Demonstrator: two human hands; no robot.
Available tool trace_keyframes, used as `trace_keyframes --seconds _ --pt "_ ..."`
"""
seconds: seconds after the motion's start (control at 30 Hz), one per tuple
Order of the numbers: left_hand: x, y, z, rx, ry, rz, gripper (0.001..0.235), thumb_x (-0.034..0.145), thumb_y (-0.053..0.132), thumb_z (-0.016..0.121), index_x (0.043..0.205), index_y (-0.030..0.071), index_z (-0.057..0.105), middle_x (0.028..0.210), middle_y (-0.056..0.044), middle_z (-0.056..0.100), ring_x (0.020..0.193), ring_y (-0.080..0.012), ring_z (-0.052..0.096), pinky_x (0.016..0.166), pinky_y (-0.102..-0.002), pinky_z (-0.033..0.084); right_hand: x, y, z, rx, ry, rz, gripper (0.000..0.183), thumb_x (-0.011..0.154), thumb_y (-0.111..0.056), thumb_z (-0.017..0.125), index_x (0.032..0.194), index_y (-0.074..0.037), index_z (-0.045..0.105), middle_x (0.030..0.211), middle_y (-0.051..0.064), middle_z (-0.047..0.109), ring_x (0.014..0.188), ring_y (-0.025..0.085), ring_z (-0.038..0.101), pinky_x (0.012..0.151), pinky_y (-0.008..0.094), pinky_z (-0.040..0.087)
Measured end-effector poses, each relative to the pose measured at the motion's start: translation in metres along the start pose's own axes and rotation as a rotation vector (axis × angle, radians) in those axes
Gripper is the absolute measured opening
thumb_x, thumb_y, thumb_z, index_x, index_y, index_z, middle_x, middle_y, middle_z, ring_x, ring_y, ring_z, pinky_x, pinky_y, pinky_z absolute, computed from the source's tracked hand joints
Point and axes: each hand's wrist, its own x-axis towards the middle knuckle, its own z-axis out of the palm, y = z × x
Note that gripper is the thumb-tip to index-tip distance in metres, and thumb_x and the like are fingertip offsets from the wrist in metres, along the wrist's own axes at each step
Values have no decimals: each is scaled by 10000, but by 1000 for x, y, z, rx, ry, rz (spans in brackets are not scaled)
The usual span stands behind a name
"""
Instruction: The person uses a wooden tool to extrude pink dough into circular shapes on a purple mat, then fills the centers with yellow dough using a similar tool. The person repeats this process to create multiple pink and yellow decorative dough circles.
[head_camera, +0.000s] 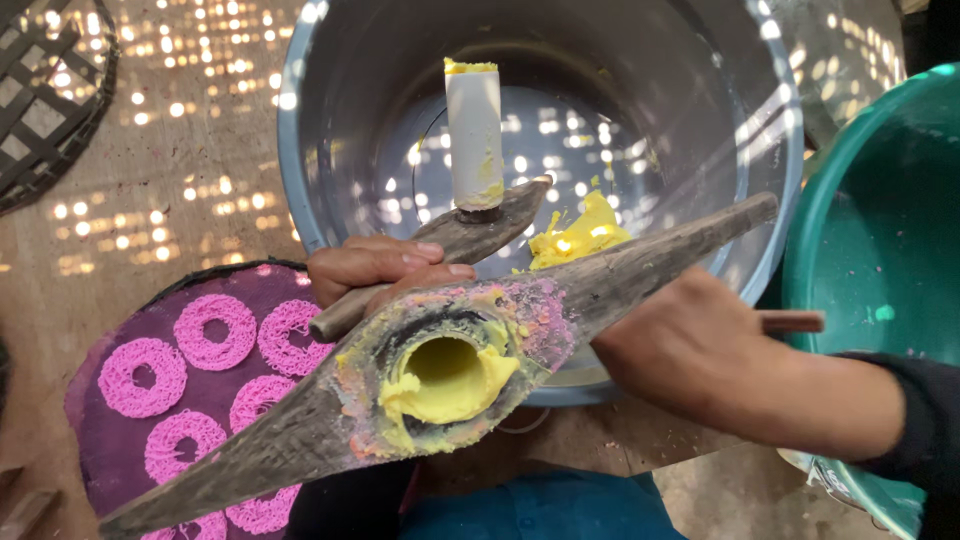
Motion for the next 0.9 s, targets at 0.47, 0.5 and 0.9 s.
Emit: trace_keyframes --seconds 0.47,0.5,0.9 --pt "6 -41 -1 1 42 255 577 852 341 904 1180 4 570 1126 -124 647 1094 -211 677 1004 -348 573 46 28 13 68 295 150 320 1002 -169 495 1233 -289 682 1048 88 744 897 242 723 786 422 584" --pt "9 -41 0 11 79 269 572 846 344 903 1171 9 572 1122 -121 636 1088 -212 666 992 -352 567 24 33 3 152 168 213 435 1030 -182 465 1353 -424 628 980 95 748 798 241 736 739 416 588" --pt "40 26 48 666 50 637 512 779 377 888 1060 73 588 1080 -86 499 1025 -224 531 858 -391 490 -168 78 69 693 519 416 353 921 -404 690 1264 -384 771 593 -17 723 475 159 648 492 340 474"
